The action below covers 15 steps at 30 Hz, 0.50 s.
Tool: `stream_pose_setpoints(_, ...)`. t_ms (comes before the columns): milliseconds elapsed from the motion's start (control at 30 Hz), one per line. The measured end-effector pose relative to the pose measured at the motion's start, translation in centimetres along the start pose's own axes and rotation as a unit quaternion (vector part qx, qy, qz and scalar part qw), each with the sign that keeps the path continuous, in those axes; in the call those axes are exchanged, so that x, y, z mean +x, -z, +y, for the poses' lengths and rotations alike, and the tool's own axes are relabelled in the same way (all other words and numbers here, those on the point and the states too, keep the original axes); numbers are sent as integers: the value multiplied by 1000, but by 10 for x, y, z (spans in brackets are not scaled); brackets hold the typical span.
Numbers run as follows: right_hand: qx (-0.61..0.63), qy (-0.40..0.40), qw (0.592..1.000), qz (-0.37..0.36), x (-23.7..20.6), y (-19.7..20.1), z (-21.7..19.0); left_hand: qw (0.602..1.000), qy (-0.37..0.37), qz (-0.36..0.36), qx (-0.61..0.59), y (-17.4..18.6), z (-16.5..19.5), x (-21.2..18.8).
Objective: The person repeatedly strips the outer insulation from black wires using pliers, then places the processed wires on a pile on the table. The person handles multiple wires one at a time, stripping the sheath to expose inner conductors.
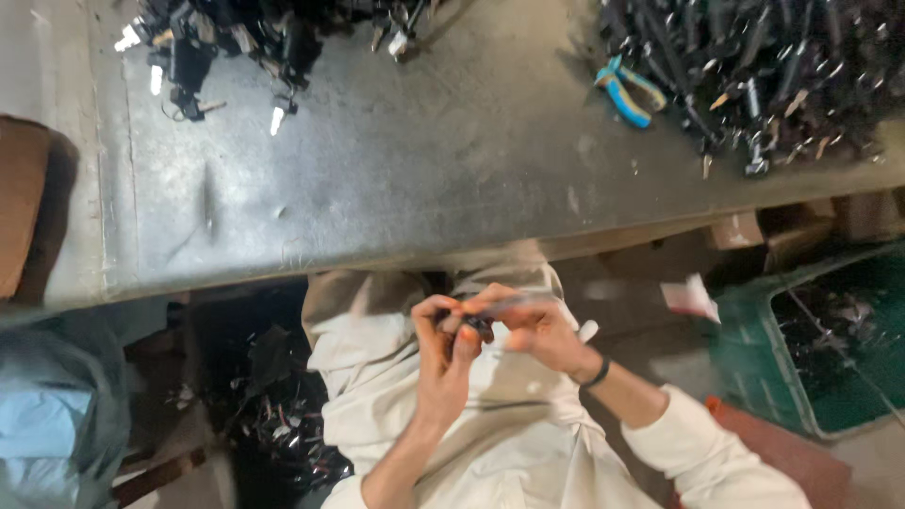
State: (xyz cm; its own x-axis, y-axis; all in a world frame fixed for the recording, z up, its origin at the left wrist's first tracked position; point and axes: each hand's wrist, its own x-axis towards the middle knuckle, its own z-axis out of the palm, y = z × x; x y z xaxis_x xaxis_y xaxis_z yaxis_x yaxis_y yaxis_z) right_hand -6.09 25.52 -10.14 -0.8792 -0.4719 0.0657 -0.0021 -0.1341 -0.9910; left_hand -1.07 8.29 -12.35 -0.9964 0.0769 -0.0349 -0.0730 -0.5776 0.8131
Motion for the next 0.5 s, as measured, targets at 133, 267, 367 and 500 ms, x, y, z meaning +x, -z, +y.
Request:
stream_pose_setpoints(133, -166, 30, 980, 109, -1, 0, 14, 981, 164, 53, -91, -1, -10, 18)
stream_pose_setpoints(267, -46, -55, 993, -91, 4, 42, 10, 901, 335, -143, -235, 17, -6, 14)
stream_pose_setpoints(367, 4, -77, 986, -147, 3, 59, 16, 914, 359, -146, -123, 19, -4, 5)
stream_pose_setpoints(500, 38, -82, 996, 7, 1, 40, 31, 940, 41, -81, 328, 9, -3, 2)
